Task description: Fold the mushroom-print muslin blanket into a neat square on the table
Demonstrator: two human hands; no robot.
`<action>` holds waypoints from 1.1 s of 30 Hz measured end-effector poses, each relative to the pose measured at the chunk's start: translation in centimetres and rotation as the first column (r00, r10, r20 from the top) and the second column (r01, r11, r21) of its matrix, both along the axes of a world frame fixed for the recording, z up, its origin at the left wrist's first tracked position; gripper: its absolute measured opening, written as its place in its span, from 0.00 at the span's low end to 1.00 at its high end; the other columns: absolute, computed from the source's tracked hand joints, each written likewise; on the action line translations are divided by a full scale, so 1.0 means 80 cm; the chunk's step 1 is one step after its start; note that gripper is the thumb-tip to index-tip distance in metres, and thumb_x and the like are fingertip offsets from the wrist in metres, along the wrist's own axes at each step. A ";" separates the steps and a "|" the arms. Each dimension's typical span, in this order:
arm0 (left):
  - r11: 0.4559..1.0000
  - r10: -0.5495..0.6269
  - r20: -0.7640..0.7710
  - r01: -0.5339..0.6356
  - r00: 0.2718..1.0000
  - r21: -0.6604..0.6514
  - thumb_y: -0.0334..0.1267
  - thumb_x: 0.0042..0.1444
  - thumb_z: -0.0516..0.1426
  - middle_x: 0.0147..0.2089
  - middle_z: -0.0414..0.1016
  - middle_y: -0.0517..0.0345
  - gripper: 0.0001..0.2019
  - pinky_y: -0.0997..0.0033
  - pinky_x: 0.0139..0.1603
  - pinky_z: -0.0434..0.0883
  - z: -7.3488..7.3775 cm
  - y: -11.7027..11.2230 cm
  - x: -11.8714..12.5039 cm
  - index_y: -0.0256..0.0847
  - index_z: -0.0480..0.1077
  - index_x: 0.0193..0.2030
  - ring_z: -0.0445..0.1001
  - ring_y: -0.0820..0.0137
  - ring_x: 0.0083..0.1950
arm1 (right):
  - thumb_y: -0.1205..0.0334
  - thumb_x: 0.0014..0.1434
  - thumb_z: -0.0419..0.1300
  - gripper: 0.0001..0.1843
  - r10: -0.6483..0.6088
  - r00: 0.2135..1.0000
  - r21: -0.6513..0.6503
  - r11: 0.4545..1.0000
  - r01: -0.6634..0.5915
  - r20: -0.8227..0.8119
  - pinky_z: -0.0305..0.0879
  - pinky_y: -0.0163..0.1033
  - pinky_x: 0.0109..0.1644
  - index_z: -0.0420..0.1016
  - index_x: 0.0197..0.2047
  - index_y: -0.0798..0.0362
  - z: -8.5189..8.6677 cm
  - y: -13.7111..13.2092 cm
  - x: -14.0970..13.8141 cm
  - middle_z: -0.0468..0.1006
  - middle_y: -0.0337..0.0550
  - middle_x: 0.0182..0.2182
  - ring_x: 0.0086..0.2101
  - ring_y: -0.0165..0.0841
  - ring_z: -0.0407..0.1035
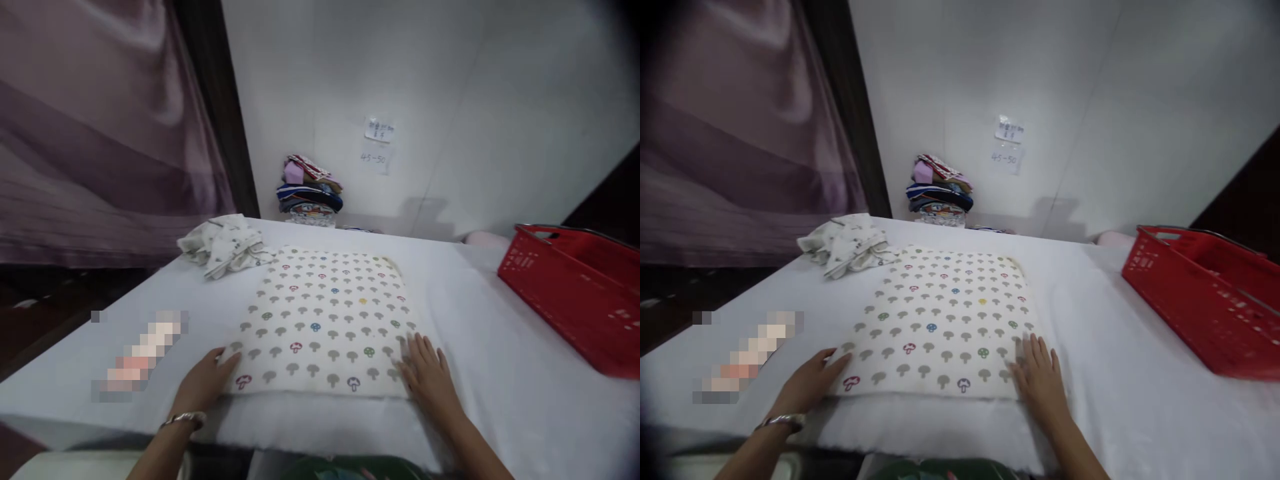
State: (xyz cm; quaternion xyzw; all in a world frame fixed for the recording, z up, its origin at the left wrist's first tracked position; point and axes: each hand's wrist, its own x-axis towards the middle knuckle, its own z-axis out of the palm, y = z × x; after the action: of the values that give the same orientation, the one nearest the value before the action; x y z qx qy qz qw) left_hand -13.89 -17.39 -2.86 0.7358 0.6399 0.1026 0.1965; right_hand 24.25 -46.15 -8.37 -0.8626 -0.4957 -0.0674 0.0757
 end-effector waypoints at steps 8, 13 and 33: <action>0.988 0.030 0.024 -0.026 0.999 -0.150 0.50 0.51 0.49 0.43 0.76 0.46 0.26 0.63 0.44 0.68 0.005 -0.017 0.002 0.35 0.65 0.53 0.74 0.58 0.45 | 0.45 0.62 0.43 0.32 0.108 0.993 0.073 0.991 -0.111 0.054 0.46 0.56 0.62 0.53 0.65 0.52 -0.020 0.004 -0.004 0.49 0.46 0.64 0.63 0.43 0.42; 0.994 0.029 0.039 -0.025 0.999 -0.106 0.49 0.52 0.49 0.44 0.75 0.45 0.27 0.62 0.44 0.68 -0.001 -0.017 0.002 0.36 0.64 0.56 0.74 0.57 0.45 | 0.47 0.62 0.43 0.31 0.145 0.989 0.047 0.989 -0.143 -0.029 0.47 0.57 0.62 0.55 0.64 0.52 -0.023 0.005 -0.008 0.52 0.46 0.63 0.62 0.43 0.45; 0.971 -0.236 0.130 0.229 0.963 0.067 0.44 0.50 0.50 0.55 0.70 0.62 0.28 0.66 0.54 0.67 -0.023 -0.042 -0.053 0.51 0.60 0.61 0.71 0.62 0.52 | 0.72 0.58 0.44 0.28 0.351 0.930 0.158 0.930 -0.333 -0.106 0.58 0.48 0.60 0.64 0.59 0.47 -0.019 -0.099 0.057 0.60 0.40 0.60 0.61 0.37 0.51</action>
State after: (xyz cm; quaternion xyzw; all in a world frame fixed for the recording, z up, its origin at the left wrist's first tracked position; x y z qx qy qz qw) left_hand -18.12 -20.72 -4.69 0.8018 0.5314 0.1455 0.2314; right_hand 28.83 -54.05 -9.86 -0.7581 -0.6266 -0.0296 0.1780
